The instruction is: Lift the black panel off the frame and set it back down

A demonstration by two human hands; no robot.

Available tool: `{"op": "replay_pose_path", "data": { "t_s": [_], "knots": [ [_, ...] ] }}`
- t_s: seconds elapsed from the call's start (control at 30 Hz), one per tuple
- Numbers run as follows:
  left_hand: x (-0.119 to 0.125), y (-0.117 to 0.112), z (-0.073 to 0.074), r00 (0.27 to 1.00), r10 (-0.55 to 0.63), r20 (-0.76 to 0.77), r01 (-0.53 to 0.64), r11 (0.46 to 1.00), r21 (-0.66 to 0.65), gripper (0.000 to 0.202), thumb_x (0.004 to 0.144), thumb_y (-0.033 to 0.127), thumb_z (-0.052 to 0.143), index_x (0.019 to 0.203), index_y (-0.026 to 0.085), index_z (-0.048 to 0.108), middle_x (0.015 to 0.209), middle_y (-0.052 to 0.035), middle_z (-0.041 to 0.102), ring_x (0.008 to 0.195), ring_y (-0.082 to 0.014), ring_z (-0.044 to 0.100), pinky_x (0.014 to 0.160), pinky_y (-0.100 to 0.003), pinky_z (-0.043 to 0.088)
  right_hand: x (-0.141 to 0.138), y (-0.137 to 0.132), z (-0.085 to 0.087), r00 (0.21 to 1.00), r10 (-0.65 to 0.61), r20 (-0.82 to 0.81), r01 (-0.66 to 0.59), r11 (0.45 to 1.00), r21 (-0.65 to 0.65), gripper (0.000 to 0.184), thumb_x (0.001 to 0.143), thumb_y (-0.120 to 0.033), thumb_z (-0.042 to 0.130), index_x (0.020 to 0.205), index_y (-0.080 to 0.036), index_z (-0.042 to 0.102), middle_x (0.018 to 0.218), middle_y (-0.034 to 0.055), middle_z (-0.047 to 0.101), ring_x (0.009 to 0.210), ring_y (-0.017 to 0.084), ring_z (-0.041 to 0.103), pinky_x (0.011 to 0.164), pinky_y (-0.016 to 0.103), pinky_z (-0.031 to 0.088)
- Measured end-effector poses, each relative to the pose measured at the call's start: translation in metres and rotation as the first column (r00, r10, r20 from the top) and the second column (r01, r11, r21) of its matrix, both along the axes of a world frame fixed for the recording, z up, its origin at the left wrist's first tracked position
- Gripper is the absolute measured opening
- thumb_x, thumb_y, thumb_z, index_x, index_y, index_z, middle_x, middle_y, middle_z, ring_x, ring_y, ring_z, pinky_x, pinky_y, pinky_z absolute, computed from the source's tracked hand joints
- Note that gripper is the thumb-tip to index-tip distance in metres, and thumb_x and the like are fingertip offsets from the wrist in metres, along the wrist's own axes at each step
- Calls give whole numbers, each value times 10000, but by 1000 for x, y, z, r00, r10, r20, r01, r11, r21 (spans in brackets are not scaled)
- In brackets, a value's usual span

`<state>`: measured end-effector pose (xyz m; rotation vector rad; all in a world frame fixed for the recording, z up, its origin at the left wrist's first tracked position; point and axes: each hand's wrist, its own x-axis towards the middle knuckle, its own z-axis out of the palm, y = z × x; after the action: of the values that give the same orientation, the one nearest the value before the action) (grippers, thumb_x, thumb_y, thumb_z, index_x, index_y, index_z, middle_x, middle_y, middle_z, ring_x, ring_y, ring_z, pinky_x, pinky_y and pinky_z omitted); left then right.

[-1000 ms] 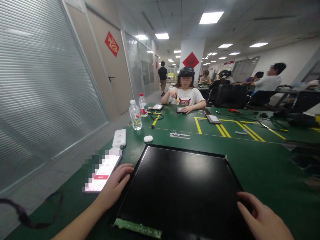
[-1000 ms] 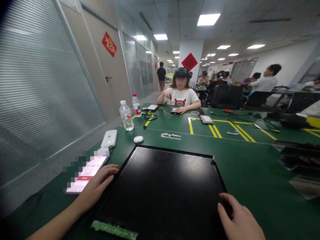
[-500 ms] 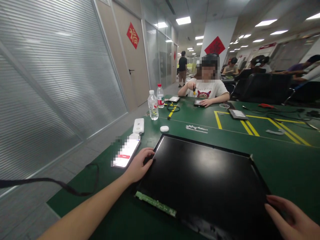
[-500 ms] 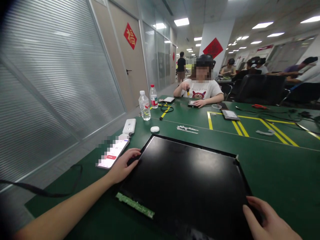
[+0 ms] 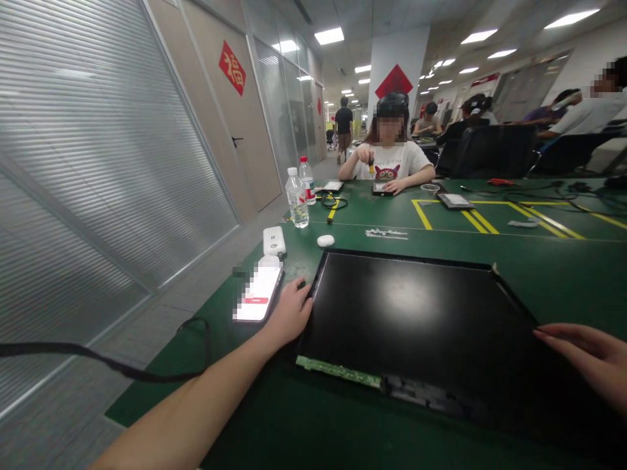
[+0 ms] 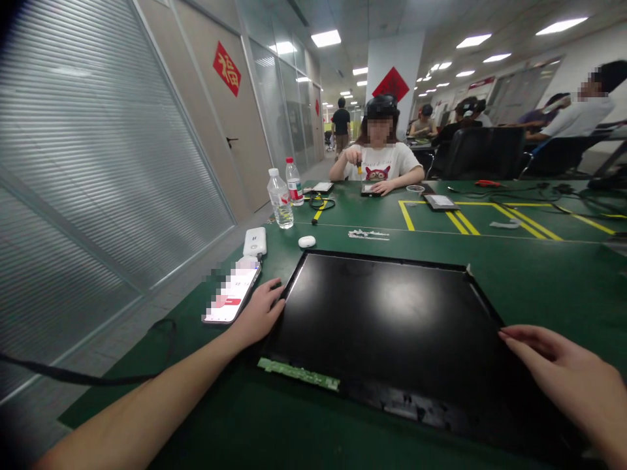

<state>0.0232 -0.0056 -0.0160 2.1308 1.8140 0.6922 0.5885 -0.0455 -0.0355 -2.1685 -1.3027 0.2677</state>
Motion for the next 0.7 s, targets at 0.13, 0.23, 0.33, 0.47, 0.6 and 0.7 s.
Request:
{"op": "replay_pose_path", "data": {
  "t_s": [0.13, 0.23, 0.33, 0.47, 0.6, 0.7],
  "knots": [
    [-4, 2, 7, 998, -54, 9, 54, 998, -7, 434, 976, 231, 525, 1309, 126, 782, 1496, -224, 678, 1440, -390, 601, 1245, -609, 433, -33, -7, 24, 998, -11, -62, 10, 1000, -12, 338, 658, -671, 649, 720, -369, 790, 885, 150, 793, 792, 388, 703, 708, 539, 500],
    [-6, 1, 10, 986, -70, 148, 71, 997, 0, 410, 926, 235, 553, 1229, 180, 823, 1445, -153, 734, 1397, -354, 647, 1253, -577, 439, -46, -9, 27, 996, -24, -83, 29, 998, 55, 349, 648, -622, 645, 758, -320, 781, 866, 140, 795, 838, 368, 699, 743, 499, 502],
    [-2, -4, 18, 915, 21, 402, 8, 998, -69, 406, 910, 280, 601, 1232, 191, 831, 1448, -104, 750, 1418, -342, 641, 1279, -536, 411, -48, -8, 24, 994, -37, -105, 41, 999, 35, 373, 645, -615, 647, 785, -293, 771, 859, 111, 793, 849, 339, 708, 763, 467, 501],
    [13, -18, 39, 586, 367, 722, -111, 919, -377, 424, 950, 286, 684, 1356, 228, 787, 1239, -82, 845, 1176, -303, 792, 1052, -437, 624, -45, -7, 19, 992, -22, -125, 32, 996, 78, 388, 616, -619, 644, 767, -288, 780, 805, 78, 790, 816, 321, 709, 781, 459, 506],
    [29, -29, 61, 304, 582, 754, 15, 788, -615, 578, 1018, 183, 606, 1592, 257, 595, 952, -82, 869, 764, -263, 843, 636, -350, 680, -42, -7, 15, 987, -18, -159, 34, 995, 97, 399, 625, -620, 666, 784, -278, 795, 822, 73, 800, 814, 301, 717, 775, 430, 514],
    [34, -31, 66, 206, 611, 765, 44, 775, -631, 637, 1014, 96, 578, 1633, 239, 536, 828, -59, 845, 639, -233, 819, 550, -300, 655, -39, -6, 12, 986, -4, -165, 21, 995, 102, 415, 636, -628, 674, 814, -277, 804, 866, 70, 816, 842, 302, 731, 774, 421, 515]
  ]
}}
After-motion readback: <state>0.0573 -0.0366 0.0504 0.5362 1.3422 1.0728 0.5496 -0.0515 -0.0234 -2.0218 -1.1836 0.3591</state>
